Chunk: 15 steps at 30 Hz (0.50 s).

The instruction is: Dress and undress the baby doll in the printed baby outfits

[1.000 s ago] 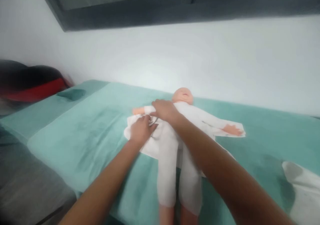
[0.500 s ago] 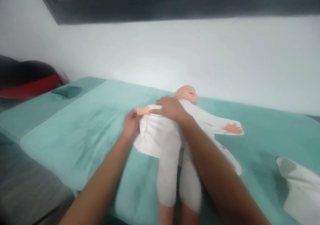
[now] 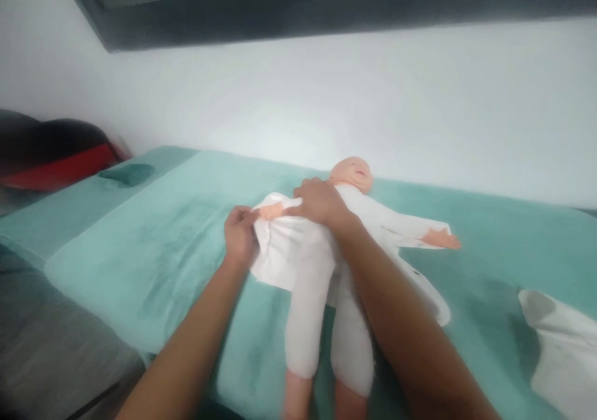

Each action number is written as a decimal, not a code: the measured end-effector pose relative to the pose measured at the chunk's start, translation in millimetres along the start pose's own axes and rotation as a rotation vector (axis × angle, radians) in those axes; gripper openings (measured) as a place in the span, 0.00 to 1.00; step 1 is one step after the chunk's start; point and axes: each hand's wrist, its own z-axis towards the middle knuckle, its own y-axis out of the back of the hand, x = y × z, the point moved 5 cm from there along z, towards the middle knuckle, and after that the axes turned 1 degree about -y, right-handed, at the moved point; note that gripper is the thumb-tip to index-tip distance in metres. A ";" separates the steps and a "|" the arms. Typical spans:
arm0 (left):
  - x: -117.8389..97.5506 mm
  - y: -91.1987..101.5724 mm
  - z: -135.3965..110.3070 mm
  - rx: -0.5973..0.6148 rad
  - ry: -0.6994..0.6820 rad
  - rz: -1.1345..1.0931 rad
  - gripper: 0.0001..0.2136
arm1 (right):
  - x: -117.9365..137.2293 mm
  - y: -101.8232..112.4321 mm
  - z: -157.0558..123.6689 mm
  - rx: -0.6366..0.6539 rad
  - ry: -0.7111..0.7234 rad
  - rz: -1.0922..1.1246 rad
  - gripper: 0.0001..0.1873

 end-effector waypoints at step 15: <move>-9.4 -12.4 -7.0 -0.006 -0.323 0.865 0.10 | 8.7 -3.8 -0.5 -0.042 -0.022 -0.155 0.25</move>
